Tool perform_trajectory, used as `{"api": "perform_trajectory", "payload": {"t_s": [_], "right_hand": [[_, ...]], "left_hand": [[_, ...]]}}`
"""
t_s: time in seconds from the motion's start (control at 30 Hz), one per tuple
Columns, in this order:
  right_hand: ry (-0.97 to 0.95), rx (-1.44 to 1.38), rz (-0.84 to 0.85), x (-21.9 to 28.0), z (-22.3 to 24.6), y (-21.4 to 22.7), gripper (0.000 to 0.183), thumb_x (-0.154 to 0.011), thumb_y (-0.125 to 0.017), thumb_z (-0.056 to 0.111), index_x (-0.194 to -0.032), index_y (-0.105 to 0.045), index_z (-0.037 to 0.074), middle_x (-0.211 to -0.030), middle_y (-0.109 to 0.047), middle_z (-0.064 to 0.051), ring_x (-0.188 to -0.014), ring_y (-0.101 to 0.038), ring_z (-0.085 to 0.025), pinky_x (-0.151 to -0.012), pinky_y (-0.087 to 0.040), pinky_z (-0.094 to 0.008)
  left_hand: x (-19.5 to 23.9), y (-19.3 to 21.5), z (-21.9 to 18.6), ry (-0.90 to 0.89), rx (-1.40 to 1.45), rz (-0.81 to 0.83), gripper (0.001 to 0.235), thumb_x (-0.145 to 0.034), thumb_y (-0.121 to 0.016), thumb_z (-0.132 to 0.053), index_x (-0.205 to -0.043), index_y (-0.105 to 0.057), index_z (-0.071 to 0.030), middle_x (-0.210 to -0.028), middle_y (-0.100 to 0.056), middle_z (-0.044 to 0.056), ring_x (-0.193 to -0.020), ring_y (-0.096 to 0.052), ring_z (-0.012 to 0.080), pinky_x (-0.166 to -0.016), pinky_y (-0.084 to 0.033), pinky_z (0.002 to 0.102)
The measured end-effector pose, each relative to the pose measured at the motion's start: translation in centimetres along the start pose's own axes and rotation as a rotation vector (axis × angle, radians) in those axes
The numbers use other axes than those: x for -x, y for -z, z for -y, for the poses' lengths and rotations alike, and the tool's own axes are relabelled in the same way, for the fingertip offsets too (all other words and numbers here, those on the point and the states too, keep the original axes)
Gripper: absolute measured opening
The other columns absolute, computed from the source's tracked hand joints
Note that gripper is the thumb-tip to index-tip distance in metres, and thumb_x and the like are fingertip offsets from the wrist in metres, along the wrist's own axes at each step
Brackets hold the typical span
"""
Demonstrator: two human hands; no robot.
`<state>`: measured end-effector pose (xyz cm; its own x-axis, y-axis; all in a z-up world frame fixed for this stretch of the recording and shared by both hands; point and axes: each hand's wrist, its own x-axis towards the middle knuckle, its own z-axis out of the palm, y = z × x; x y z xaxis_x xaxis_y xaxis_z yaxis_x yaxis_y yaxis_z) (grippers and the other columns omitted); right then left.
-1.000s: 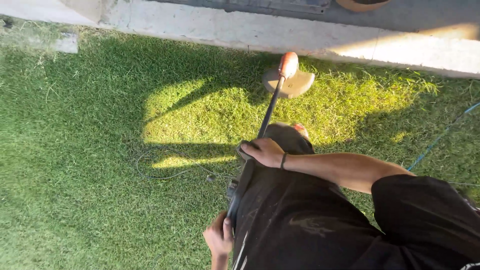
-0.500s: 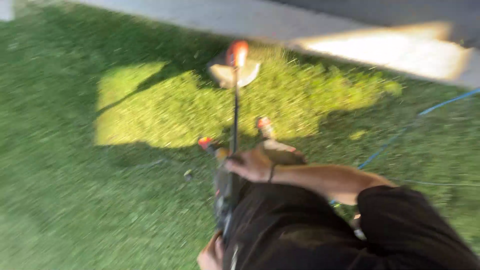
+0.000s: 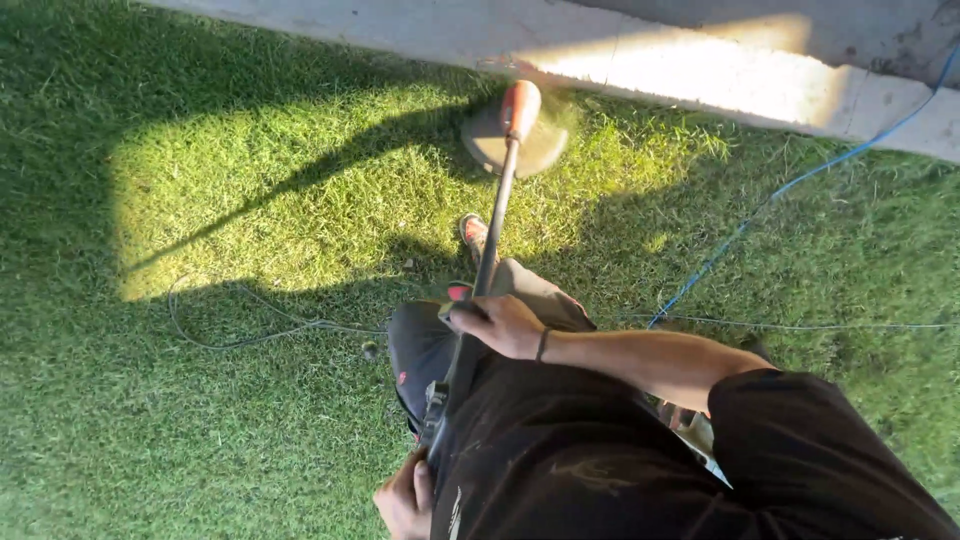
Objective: Trimming grass along a building edge and around mechanical equipment using a string trimmer.
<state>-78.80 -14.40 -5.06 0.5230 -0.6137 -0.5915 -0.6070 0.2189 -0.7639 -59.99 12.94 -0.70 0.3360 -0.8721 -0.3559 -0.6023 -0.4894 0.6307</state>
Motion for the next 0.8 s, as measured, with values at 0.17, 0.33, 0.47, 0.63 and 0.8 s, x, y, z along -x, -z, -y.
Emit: {"api": "perform_trajectory", "payload": {"t_s": [0.17,0.33,0.47,0.63,0.8], "right_hand": [[0.03,0.039,-0.074,0.6,-2.7,-1.2,0.052,-0.1,-0.039,0.059,-0.095,-0.073,0.019,-0.061,-0.061,0.001,-0.046,-0.053,-0.013,-0.044,-0.04,-0.028],[0.087,0.108,-0.122,1.3,-4.2,-2.4,0.051,-0.101,-0.044,0.055,-0.109,-0.078,0.018,-0.064,-0.065,0.0,-0.048,-0.054,-0.013,-0.044,-0.037,-0.028],[0.005,0.179,-0.077,2.0,-5.3,-3.2,0.053,-0.099,-0.04,0.061,-0.096,-0.074,0.02,-0.065,-0.063,0.003,-0.05,-0.052,-0.011,-0.047,-0.038,-0.025],[0.143,0.21,-0.147,1.8,-7.0,-3.5,0.06,-0.096,-0.037,0.067,-0.097,-0.081,0.025,-0.053,-0.055,0.004,-0.044,-0.043,-0.009,-0.046,-0.029,-0.026],[0.137,0.175,-0.125,1.9,-8.3,-4.2,0.064,-0.093,-0.038,0.07,-0.106,-0.08,0.025,-0.053,-0.057,0.007,-0.042,-0.043,-0.006,-0.041,-0.026,-0.021]], "left_hand": [[0.2,-1.7,3.3,-0.136,-0.055,-0.004,0.047,-0.098,-0.033,-0.041,-0.1,-0.075,-0.019,-0.044,-0.054,-0.003,-0.033,-0.045,0.0142,-0.038,-0.03,0.032],[2.1,-4.0,4.8,-0.173,-0.029,-0.063,0.052,-0.1,-0.03,-0.045,-0.098,-0.074,-0.016,-0.045,-0.057,-0.004,-0.033,-0.048,0.0123,-0.036,-0.028,0.03],[4.2,-5.5,4.0,-0.154,-0.028,-0.132,0.053,-0.101,-0.03,-0.047,-0.091,-0.074,-0.019,-0.042,-0.047,-0.007,-0.033,-0.038,0.0082,-0.036,-0.022,0.028],[5.6,-6.5,1.5,-0.093,0.024,-0.167,0.055,-0.099,-0.03,-0.048,-0.093,-0.076,-0.019,-0.048,-0.053,-0.001,-0.038,-0.048,0.014,-0.041,-0.03,0.033],[7.2,-9.0,2.4,-0.05,-0.005,-0.155,0.05,-0.1,-0.03,-0.043,-0.094,-0.074,-0.02,-0.052,-0.058,-0.001,-0.04,-0.052,0.0154,-0.041,-0.034,0.033]]}}
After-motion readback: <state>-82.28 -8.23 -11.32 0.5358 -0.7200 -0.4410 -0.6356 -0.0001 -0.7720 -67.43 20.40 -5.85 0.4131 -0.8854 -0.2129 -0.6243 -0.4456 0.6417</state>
